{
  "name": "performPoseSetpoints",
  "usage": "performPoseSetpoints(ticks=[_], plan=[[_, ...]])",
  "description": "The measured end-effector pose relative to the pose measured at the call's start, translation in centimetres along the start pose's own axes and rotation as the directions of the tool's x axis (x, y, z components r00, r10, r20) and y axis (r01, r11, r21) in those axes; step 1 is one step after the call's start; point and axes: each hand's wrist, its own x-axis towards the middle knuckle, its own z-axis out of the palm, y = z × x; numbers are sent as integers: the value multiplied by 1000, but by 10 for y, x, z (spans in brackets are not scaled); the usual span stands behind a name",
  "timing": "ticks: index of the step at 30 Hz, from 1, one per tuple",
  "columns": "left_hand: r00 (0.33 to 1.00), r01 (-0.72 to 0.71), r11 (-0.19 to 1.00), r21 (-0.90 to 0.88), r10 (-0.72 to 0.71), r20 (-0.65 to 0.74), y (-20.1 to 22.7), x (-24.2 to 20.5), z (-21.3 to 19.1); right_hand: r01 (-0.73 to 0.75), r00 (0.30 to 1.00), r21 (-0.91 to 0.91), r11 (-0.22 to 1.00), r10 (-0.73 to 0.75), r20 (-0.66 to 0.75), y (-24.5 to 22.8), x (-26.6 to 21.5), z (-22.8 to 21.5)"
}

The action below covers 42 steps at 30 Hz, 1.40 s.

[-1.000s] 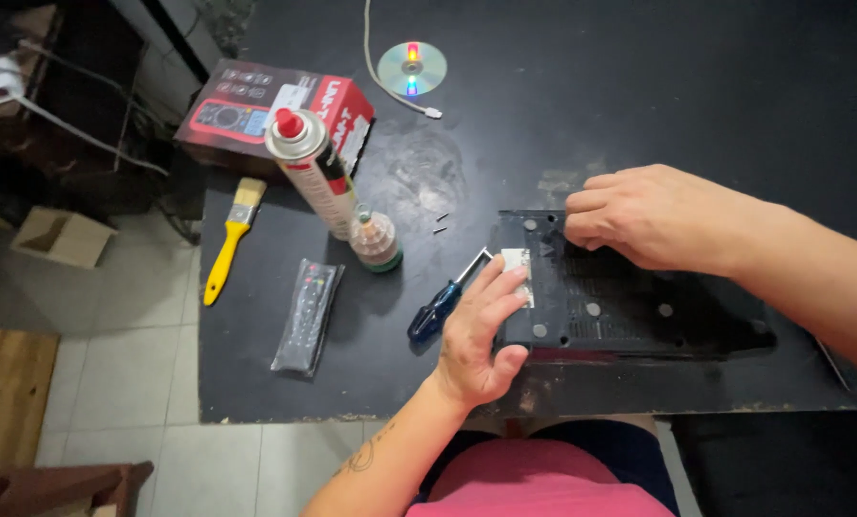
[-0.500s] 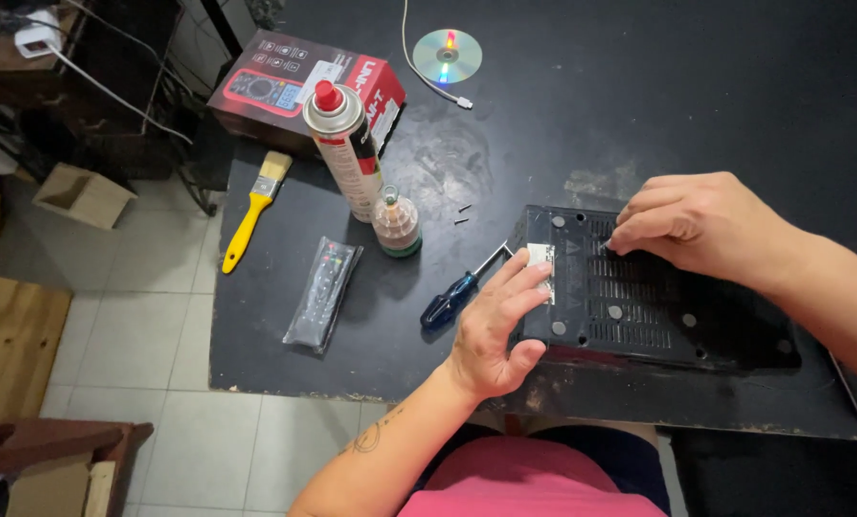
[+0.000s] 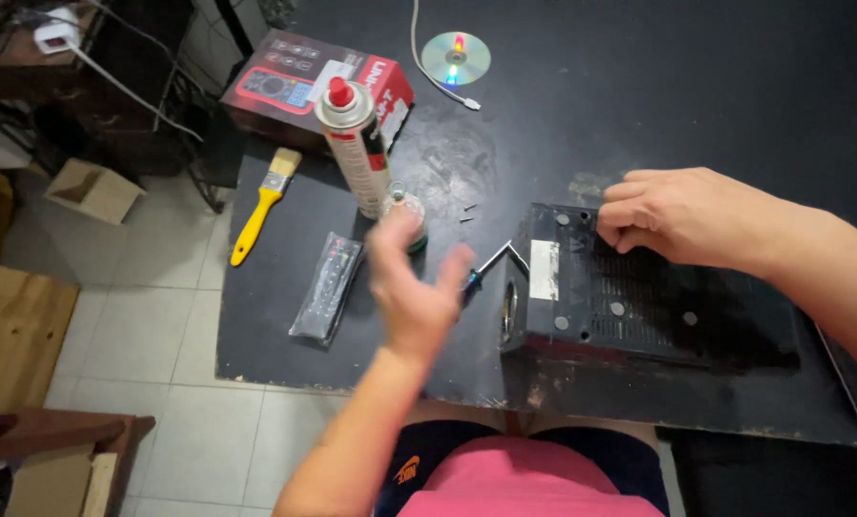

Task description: Removing a sticker and using a screwdriver to pry open the housing of an electronic device.

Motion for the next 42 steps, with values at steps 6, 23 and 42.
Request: performPoseSetpoints(ticks=[6, 23, 42], plan=[[918, 278, 844, 459, -374, 132, -72, 26, -2, -4, 997, 132, 991, 14, -69, -19, 11, -8], [934, 93, 967, 239, -168, 316, -66, 10, -51, 106, 655, 806, 582, 569, -497, -248, 129, 140], [514, -383, 889, 250, -20, 858, -66, 51, -41, -207, 647, 800, 563, 692, -320, -234, 162, 140]])
